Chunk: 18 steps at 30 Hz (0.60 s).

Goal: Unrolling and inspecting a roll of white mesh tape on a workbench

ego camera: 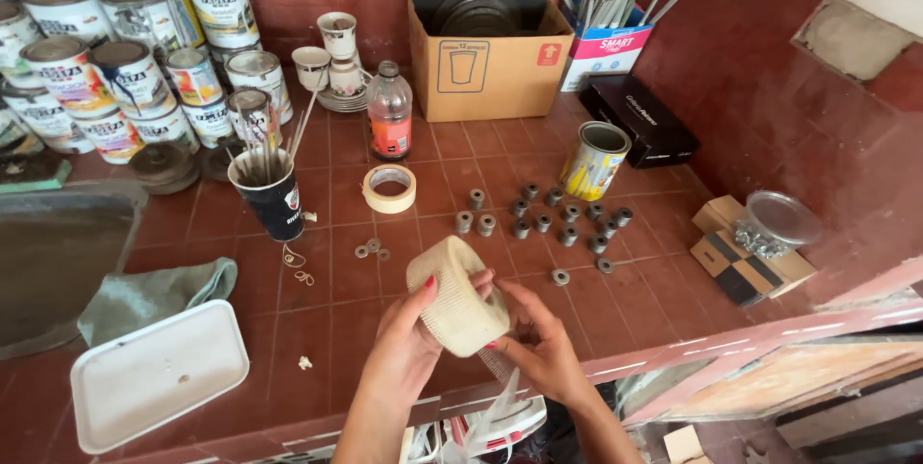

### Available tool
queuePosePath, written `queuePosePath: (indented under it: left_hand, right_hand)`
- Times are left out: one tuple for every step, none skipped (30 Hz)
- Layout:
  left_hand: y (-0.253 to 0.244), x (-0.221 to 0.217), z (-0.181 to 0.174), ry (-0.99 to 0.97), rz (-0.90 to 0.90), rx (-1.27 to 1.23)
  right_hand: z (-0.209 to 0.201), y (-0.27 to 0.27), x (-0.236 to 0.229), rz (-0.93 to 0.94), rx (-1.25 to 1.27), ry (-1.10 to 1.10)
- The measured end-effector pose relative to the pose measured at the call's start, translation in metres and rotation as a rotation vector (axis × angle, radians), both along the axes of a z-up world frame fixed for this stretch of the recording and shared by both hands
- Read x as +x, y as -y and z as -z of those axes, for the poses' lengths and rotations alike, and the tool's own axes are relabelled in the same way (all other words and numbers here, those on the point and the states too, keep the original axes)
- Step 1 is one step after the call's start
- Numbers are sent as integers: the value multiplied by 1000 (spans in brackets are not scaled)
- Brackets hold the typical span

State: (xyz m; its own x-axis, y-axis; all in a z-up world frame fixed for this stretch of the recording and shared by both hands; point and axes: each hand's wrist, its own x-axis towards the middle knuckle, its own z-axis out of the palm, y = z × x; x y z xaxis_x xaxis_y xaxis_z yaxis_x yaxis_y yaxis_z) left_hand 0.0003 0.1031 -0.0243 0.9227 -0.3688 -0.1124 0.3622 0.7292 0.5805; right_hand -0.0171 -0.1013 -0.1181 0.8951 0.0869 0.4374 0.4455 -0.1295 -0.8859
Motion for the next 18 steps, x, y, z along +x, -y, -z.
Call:
queuePosePath:
  left_hand:
    - [-3, 1, -2, -16, 30, 6]
    - [-5, 1, -4, -35, 57, 11]
    - [-7, 1, -7, -35, 62, 10]
    - [-8, 2, -10, -96, 71, -10]
    - [-8, 2, -14, -157, 80, -30]
    - [-7, 3, -5, -157, 83, -32]
    - [-6, 3, 4, -62, 107, 16]
    - [-4, 4, 12, 31, 133, 65]
    - [-3, 4, 22, 32, 137, 64]
    - [-1, 5, 32, 230, 142, 336]
    - [1, 5, 42, 430, 142, 607]
    - [2, 5, 44, 430, 142, 606]
    - [3, 4, 46, 563, 63, 723]
    - [5, 3, 49, 694, -21, 839]
    - [7, 5, 49, 693, -21, 839]
    - [10, 7, 50, 582, -60, 911]
    - [13, 10, 52, 469, -98, 980]
    - [15, 13, 57, 471, -95, 979]
  right_hand:
    - [-1, -2, 0, -49, -22, -7]
    - [-3, -4, -1, -100, -45, -16]
    - [4, -4, 0, -95, -46, -16]
    - [10, -4, 2, -85, -34, -20]
    - [16, -4, 3, -76, -23, -24]
    - [18, -4, 5, -73, -25, -24]
    - [20, -4, 6, -110, 74, -58]
    - [22, -3, 7, -145, 174, -92]
    - [18, -6, 7, -140, 174, -91]
    - [15, -8, 7, -201, 265, -117]
    - [11, -10, 8, -262, 356, -142]
    - [6, -13, 6, -262, 355, -142]
    - [0, -15, 5, -281, 366, -142]
    - [-5, -18, 4, -301, 377, -144]
    - [-4, -19, 6, -302, 377, -144]
    - [-3, -19, 6, -270, 330, -137]
    - [-2, -19, 7, -237, 283, -129]
    - [1, -19, 6, -234, 283, -128]
